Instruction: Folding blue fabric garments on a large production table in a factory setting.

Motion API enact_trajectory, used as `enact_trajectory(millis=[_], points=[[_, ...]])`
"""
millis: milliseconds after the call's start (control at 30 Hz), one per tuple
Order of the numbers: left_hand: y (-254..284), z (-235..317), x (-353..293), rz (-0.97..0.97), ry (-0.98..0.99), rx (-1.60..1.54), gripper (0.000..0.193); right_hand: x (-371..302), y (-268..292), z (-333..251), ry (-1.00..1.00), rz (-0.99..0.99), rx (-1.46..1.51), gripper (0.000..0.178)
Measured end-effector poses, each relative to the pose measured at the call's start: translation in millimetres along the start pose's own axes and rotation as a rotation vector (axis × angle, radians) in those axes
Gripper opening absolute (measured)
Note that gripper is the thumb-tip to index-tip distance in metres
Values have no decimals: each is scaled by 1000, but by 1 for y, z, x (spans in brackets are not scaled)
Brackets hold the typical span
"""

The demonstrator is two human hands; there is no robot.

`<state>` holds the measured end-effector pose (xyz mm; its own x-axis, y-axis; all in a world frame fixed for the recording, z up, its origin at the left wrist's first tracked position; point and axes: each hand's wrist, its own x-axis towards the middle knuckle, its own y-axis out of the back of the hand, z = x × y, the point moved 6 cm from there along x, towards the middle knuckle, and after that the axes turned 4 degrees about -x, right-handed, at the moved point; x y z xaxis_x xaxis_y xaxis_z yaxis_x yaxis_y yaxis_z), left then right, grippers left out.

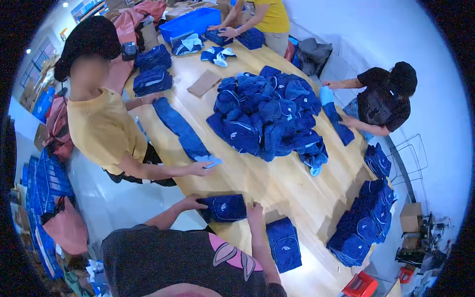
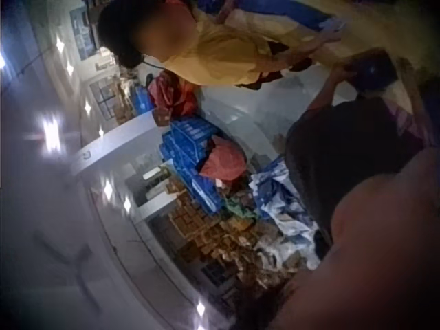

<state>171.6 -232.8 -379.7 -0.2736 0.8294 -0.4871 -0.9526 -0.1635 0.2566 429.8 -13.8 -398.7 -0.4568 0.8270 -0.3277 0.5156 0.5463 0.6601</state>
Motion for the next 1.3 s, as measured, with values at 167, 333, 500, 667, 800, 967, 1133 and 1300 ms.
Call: enact_trajectory(millis=[167,333,500,667,800,967,1133,1300], points=[[-16,-10,-1,-116,-90,160,34,9,-56,-49,92,-199,-100,47],[0,-1,-8,-335,-46,372,31,-17,-55,-41,38,-250,83,42],[26,40,-25,-211,40,627,33,-49,-38,-23,-85,-305,403,35],[5,-11,-19,413,-105,529,50,-52,-44,6,-77,-283,347,33],[-12,-41,-40,596,-11,379,53,-49,-56,26,-82,-251,234,32],[-23,-65,-36,562,106,248,54,-52,-63,34,-155,-248,157,33],[-31,-90,-15,471,159,106,49,-87,-30,8,-210,-258,498,35],[-39,-47,-11,502,-165,-74,35,-140,33,-38,-200,-199,573,37]])
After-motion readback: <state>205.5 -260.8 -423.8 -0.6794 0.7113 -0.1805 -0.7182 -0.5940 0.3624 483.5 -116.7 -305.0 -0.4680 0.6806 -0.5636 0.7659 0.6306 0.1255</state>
